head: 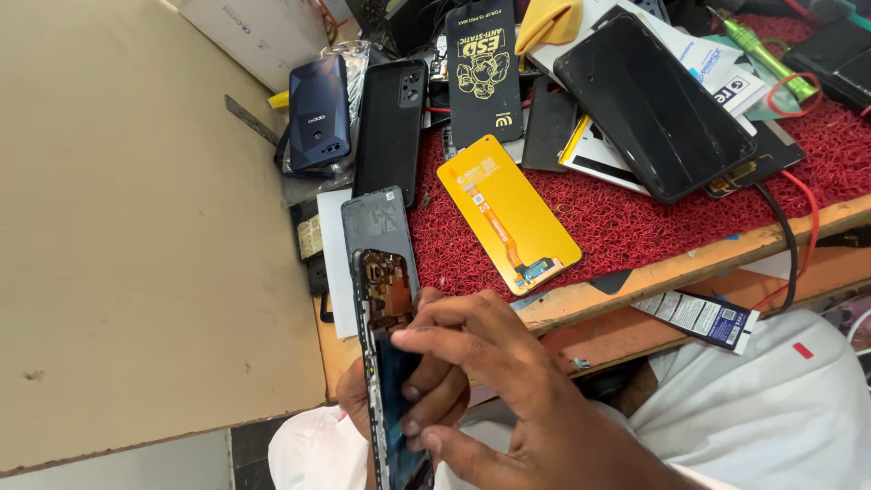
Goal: The person removes a protective film from a smartphone screen, applies adhesive along the frame edges, and installs a new battery into the phone chassis. They then connect the battery ribbon cable and place the back cover over the device.
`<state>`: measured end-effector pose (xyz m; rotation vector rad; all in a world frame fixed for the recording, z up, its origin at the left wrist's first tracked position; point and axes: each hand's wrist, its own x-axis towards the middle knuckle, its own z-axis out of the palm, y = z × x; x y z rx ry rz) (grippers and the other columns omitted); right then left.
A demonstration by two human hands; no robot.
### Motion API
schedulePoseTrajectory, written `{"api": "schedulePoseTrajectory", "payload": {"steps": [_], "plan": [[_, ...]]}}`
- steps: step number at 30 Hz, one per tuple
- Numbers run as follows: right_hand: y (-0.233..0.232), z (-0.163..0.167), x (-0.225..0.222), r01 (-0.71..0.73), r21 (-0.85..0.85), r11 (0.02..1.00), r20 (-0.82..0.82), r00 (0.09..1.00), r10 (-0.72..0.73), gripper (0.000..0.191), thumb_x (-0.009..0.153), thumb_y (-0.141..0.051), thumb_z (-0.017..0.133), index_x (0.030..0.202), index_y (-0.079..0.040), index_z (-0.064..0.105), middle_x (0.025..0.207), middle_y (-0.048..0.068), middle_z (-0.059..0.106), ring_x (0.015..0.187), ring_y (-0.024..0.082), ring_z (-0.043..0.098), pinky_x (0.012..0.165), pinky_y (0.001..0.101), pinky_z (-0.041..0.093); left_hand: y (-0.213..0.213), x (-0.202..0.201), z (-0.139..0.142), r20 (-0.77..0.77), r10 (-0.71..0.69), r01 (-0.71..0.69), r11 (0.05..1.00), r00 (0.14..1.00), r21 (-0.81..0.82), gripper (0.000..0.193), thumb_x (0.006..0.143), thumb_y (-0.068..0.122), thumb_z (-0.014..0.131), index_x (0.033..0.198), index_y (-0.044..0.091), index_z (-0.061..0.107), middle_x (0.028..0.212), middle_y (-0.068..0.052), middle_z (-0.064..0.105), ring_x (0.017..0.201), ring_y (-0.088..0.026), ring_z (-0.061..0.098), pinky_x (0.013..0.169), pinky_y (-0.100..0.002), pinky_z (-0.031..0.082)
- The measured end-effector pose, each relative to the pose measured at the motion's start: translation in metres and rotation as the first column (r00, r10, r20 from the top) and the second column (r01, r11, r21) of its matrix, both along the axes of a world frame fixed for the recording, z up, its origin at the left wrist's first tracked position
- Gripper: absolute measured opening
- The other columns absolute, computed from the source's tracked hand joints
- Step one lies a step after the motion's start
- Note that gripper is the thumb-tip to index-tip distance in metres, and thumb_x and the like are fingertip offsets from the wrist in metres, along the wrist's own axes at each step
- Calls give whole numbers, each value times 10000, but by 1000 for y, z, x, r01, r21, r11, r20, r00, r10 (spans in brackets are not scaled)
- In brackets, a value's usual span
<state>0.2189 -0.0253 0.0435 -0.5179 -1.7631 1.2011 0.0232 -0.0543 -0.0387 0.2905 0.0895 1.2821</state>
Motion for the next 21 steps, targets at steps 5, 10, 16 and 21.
{"api": "schedulePoseTrajectory", "payload": {"steps": [5, 10, 16, 21], "plan": [[3, 0, -3, -16, -61, 998, 33, 999, 18, 541, 863, -143, 783, 1373, -71, 618, 1328, 167, 549, 1248, 271, 643, 963, 387, 575, -3, -1, -13, 22, -25, 24, 1000, 999, 16, 530, 1008, 294, 570, 1397, -44, 443, 867, -102, 573, 626, -158, 566, 502, -253, 482], [8, -1, -3, -5, 29, 1000, -1, 1000, 5, 425, 856, -77, 760, 1259, -41, 631, 1277, 172, 545, 1107, 257, 685, 903, 375, 574, -6, -3, -23, 36, -26, 26, 999, 999, 20, 534, 1014, 299, 554, 1398, -55, 444, 894, -129, 613, 634, -176, 607, 507, -263, 509], [20, -11, -1, 117, 265, 957, 52, 989, -135, 174, 881, -31, 774, 1021, -56, 672, 1193, 126, 581, 962, 205, 703, 807, 324, 605, -2, 6, -9, 42, 0, -1, 1000, 999, 28, 540, 1022, 306, 535, 1400, -69, 445, 926, -162, 661, 643, -199, 656, 513, -276, 542], [28, -31, 1, 252, 316, 915, 108, 949, -298, 157, 809, -1, 776, 952, -47, 729, 1049, 84, 609, 877, 177, 694, 715, 306, 577, 9, 17, 15, -220, 242, -300, 908, 945, -291, 539, 978, 335, 482, 1273, -114, 517, 1080, -227, 731, 874, -243, 729, 743, -338, 629]]}}
